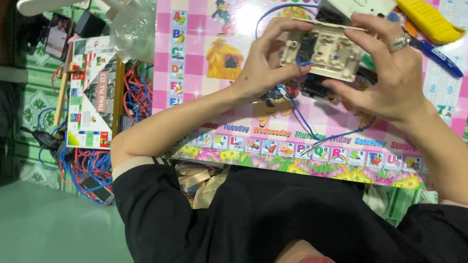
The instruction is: The person uses a screwdriver to tighten screws on a white electrical switch box while holding blue wires. They then use wire strippers to remove the insulation from the ends of the blue wires and continue connecting them to the terminals of the switch box.
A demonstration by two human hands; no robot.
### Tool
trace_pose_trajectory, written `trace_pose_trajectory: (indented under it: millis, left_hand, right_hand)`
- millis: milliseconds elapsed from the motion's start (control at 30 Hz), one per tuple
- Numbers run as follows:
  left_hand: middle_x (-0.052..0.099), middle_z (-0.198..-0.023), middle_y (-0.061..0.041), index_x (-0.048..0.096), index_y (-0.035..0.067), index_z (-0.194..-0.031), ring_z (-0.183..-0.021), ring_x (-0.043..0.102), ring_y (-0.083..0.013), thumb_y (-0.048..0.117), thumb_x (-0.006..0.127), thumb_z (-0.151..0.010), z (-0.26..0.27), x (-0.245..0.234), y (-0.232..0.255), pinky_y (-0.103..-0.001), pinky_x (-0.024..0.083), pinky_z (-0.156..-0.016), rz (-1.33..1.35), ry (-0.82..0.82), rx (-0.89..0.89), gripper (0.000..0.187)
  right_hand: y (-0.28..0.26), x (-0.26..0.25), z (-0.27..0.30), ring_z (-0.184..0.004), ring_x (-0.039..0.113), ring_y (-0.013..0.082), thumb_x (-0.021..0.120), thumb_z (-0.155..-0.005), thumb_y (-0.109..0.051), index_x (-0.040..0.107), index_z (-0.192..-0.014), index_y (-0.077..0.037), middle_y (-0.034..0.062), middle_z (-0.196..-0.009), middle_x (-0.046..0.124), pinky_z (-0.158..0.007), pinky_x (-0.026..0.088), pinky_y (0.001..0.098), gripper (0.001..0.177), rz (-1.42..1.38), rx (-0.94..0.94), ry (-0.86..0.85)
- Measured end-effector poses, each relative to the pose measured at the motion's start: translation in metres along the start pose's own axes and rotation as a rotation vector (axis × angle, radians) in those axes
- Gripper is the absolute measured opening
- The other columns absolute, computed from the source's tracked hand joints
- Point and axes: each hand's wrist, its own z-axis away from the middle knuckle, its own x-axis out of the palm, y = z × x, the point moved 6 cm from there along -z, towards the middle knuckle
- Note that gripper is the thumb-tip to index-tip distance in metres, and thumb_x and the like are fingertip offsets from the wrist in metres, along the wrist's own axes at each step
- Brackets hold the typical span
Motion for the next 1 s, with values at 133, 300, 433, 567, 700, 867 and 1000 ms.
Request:
trace_pose_trajectory:
  millis: [133, 300, 433, 567, 700, 867, 1000]
  left_hand:
    - [0.053, -0.139, -0.004, 0.058, 0.017, -0.142, -0.135, 0.053, -0.0213, 0.031, 0.076, -0.098, 0.0, 0.001, 0.007, -0.041, 0.045, -0.122, 0.035, -0.053, 0.022, 0.049]
    - [0.039, -0.142, 0.0, 0.065, 0.028, -0.129, -0.141, 0.048, -0.0186, 0.027, 0.078, -0.1, 0.0, 0.005, 0.036, -0.046, 0.063, -0.121, -0.264, 0.071, 0.086, 0.031]
    - [0.054, -0.127, 0.0, 0.069, 0.02, -0.113, -0.125, 0.059, -0.0196, 0.021, 0.08, -0.096, -0.004, 0.002, 0.052, -0.038, 0.057, -0.111, -0.452, 0.161, 0.285, 0.02]
    - [0.072, -0.106, -0.009, 0.066, 0.008, -0.118, -0.094, 0.071, -0.0231, 0.007, 0.077, -0.097, 0.0, 0.006, 0.048, -0.034, 0.064, -0.089, -0.442, 0.056, 0.438, 0.024]
    - [0.075, -0.097, -0.012, 0.068, 0.006, -0.119, -0.084, 0.073, -0.0214, -0.001, 0.076, -0.097, 0.0, 0.009, 0.048, -0.025, 0.071, -0.068, -0.429, 0.008, 0.537, 0.024]
    - [0.072, -0.095, -0.013, 0.07, 0.007, -0.121, -0.077, 0.072, -0.023, -0.004, 0.074, -0.097, 0.004, 0.009, 0.044, -0.032, 0.062, -0.066, -0.549, -0.048, 0.605, 0.027]
    - [0.071, -0.09, -0.012, 0.072, 0.007, -0.121, -0.074, 0.071, -0.0209, -0.007, 0.074, -0.095, 0.007, 0.01, 0.045, -0.029, 0.057, -0.06, -0.667, -0.085, 0.543, 0.029]
  right_hand:
    - [-0.002, 0.002, -0.001, -0.132, 0.06, 0.0506, 0.092, -0.095, -0.018, 0.053, -0.142, 0.012, 0.0368, -0.143, 0.057, -0.106, 0.055, 0.0553, 0.067, -0.095, 0.016, 0.022]
    - [-0.003, -0.003, -0.003, -0.128, 0.061, 0.0515, 0.09, -0.093, -0.018, 0.052, -0.137, 0.017, 0.0391, -0.134, 0.06, -0.113, 0.051, 0.0573, 0.068, -0.189, 0.032, 0.1]
    - [0.008, -0.001, 0.009, -0.124, 0.065, 0.0438, 0.094, -0.089, -0.018, 0.05, -0.142, 0.013, 0.0335, -0.133, 0.064, -0.095, 0.059, 0.0475, 0.075, -0.202, 0.143, 0.088]
    - [0.012, 0.002, 0.007, -0.124, 0.067, 0.0447, 0.092, -0.085, -0.014, 0.044, -0.144, 0.012, 0.034, -0.129, 0.061, -0.096, 0.059, 0.0484, 0.08, -0.327, 0.228, 0.051]
    - [0.019, 0.005, 0.008, -0.117, 0.066, 0.0467, 0.087, -0.086, -0.006, 0.04, -0.142, 0.014, 0.0344, -0.126, 0.055, -0.092, 0.063, 0.0501, 0.075, -0.452, 0.243, 0.053]
    - [0.018, 0.003, 0.009, -0.121, 0.064, 0.0421, 0.089, -0.087, -0.008, 0.041, -0.141, 0.011, 0.029, -0.129, 0.052, -0.094, 0.06, 0.0465, 0.075, -0.479, 0.293, 0.076]
    - [0.016, 0.004, 0.006, -0.119, 0.066, 0.0403, 0.088, -0.088, -0.014, 0.042, -0.142, 0.008, 0.0295, -0.124, 0.06, -0.092, 0.061, 0.0437, 0.075, -0.47, 0.272, 0.046]
